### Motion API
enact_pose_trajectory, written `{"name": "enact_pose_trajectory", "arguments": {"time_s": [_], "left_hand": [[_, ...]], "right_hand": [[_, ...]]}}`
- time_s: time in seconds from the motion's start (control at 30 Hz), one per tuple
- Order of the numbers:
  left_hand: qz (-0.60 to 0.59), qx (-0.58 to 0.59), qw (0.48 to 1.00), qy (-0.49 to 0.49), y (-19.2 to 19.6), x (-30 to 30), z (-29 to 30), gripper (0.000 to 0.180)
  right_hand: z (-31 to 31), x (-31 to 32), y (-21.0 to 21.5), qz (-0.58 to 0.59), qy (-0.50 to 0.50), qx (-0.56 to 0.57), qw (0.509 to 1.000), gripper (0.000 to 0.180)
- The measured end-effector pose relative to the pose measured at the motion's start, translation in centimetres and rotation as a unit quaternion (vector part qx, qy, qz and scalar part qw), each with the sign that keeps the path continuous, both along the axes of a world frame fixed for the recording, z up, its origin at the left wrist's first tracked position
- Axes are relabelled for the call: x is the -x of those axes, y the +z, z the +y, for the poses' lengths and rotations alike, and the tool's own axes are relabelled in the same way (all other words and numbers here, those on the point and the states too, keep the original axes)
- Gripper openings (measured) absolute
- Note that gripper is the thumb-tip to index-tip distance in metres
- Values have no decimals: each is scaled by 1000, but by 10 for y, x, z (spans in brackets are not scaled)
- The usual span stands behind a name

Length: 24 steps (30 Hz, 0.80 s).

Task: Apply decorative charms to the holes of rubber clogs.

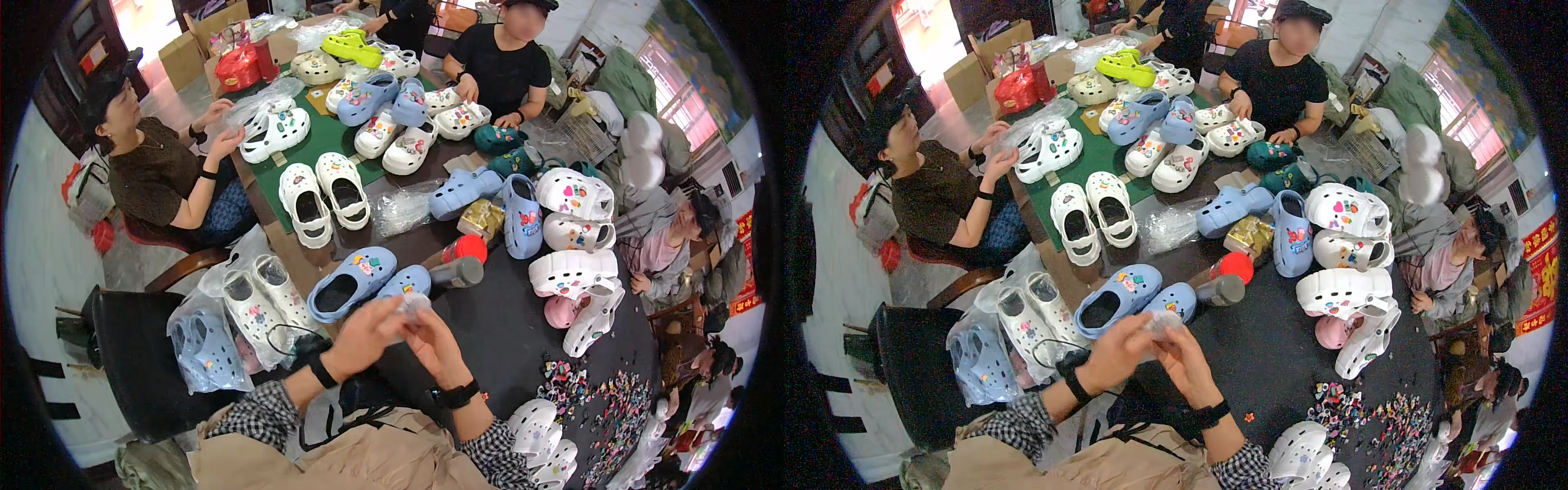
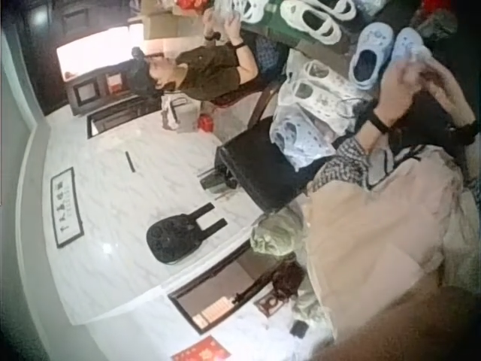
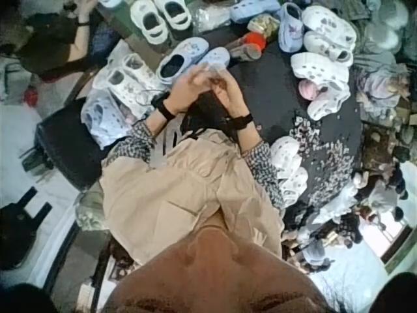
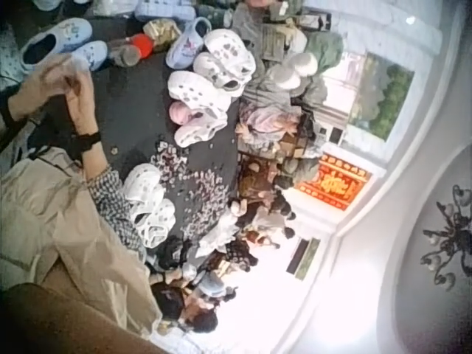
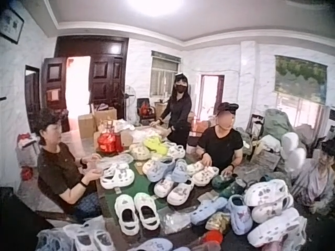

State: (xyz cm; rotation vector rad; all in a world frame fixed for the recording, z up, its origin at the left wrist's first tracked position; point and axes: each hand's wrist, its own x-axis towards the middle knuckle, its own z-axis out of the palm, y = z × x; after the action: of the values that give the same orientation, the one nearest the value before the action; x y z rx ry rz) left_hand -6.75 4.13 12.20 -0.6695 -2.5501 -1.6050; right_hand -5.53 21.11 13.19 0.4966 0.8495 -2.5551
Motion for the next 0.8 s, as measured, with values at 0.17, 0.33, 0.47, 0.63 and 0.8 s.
{"name": "enact_pose_trajectory", "arguments": {"time_s": [0.17, 0.33, 0.47, 0.63, 0.8], "left_hand": [[190, 216, 932, 222, -15, 103, -80, 38], [241, 306, 883, 262, -53, 190, -127, 34], [217, 405, 855, 241, -109, 212, -134, 23], [84, 586, 780, 203, -127, 227, -111, 15], [101, 463, 859, 194, -151, 263, -148, 16]], "right_hand": [[-6, 6, 24, 73, -16, -130, 989, 32], [16, -17, -3, 34, 57, -218, 974, 29], [32, -42, -7, 9, 55, -273, 960, 27], [65, -88, -13, -42, -26, -323, 945, 29], [81, -129, -11, -82, -111, -342, 929, 28]]}}
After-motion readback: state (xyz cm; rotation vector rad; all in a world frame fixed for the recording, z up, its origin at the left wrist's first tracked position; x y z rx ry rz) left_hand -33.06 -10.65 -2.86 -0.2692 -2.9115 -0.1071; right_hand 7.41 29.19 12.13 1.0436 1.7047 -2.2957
